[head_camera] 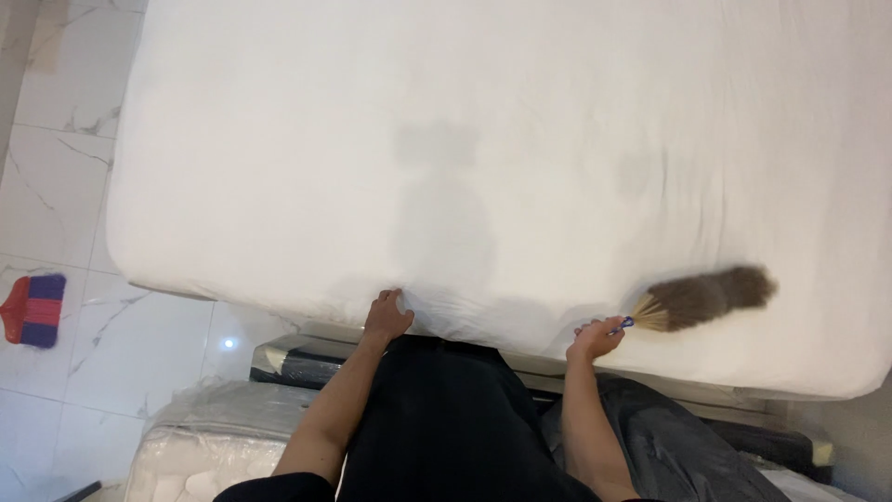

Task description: Clean the bed surface and mattress area using a broom and duster.

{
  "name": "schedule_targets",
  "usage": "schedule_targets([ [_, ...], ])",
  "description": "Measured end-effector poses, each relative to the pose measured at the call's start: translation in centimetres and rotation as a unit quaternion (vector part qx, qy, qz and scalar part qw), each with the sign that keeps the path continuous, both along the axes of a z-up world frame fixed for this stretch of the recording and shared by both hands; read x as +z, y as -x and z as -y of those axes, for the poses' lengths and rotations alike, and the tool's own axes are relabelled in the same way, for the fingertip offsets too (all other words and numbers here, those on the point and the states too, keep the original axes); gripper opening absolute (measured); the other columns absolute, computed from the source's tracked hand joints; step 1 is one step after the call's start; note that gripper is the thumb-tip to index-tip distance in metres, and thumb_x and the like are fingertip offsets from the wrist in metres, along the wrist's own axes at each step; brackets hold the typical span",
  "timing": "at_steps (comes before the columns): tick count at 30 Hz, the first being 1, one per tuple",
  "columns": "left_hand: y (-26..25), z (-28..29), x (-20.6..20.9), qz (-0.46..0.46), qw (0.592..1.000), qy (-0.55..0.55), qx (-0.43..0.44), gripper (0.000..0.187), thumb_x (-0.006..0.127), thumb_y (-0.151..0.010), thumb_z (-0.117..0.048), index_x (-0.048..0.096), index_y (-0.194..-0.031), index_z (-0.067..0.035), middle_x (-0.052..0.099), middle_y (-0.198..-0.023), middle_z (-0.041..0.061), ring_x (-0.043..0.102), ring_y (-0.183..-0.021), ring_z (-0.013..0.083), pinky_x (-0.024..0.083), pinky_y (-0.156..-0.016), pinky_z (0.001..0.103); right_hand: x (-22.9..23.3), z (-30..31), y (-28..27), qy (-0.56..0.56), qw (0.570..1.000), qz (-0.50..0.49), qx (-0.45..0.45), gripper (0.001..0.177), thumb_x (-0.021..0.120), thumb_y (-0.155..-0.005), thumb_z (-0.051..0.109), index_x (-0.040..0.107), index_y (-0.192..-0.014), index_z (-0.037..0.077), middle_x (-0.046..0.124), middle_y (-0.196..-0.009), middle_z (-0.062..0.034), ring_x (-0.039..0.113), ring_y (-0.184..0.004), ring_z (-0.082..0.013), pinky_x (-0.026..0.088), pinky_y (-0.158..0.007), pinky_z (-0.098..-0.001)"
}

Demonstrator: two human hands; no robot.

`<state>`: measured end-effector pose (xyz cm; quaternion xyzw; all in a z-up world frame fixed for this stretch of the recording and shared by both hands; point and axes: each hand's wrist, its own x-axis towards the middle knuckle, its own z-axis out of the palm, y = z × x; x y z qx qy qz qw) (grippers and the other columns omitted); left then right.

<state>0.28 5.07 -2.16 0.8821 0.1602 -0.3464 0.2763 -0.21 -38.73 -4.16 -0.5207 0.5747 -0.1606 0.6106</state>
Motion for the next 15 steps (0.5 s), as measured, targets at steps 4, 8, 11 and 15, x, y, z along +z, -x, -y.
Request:
schedule_targets([
  [4, -0.6, -0.5, -0.5, -0.006, 1.000, 0.001, -0.022, 0.067, 0.062, -0.089, -0.035, 0.046, -0.150, -0.014, 0.040, -0.155, 0.009, 0.042, -0.140, 0.0354, 0.042, -0.114, 0.048, 1.6, -6.1, -2.2, -0.148, 0.974, 0.162, 0.050, 0.036, 0.051, -0.108, 0.044, 0.044, -0.101, 0.010, 0.056, -0.072, -0.0024, 0.056, -0.057, -0.0153, 0.056, -0.054, -0.0356],
  [8, -0.6, -0.9, -0.7, 0.007, 1.000, 0.008, -0.028, 0.062, 0.060, -0.089, -0.035, 0.050, -0.147, -0.014, 0.043, -0.154, 0.009, 0.043, -0.139, 0.0357, 0.043, -0.114, 0.047, 3.8, -14.7, -2.2, -0.143, 0.916, 0.089, 0.365, 0.030, 0.051, -0.107, 0.039, 0.050, -0.105, 0.008, 0.058, -0.073, -0.0038, 0.060, -0.059, -0.0166, 0.055, -0.053, -0.0344],
  [11, -2.2, -1.8, -5.5, 0.005, 0.998, 0.022, -0.062, 0.062, 0.060, -0.089, -0.035, 0.050, -0.147, -0.013, 0.043, -0.154, 0.012, 0.044, -0.139, 0.0368, 0.043, -0.114, 0.047, 2.8, -18.5, -3.0, -0.112, 0.788, -0.015, 0.605, 0.031, 0.052, -0.105, 0.038, 0.064, -0.113, 0.011, 0.058, -0.077, -0.0045, 0.057, -0.061, -0.0165, 0.051, -0.055, -0.0360],
  [15, -2.4, -3.1, -11.5, -0.047, 0.975, 0.020, -0.218, 0.063, 0.056, -0.098, -0.047, 0.051, -0.145, -0.005, 0.044, -0.153, 0.021, 0.046, -0.139, 0.0399, 0.037, -0.119, 0.045, -2.2, -18.3, -1.3, 0.167, 0.593, 0.060, 0.785, 0.036, 0.064, -0.101, 0.043, 0.073, -0.111, 0.010, 0.069, -0.086, -0.0055, 0.061, -0.073, -0.0156, 0.051, -0.069, -0.0385],
])
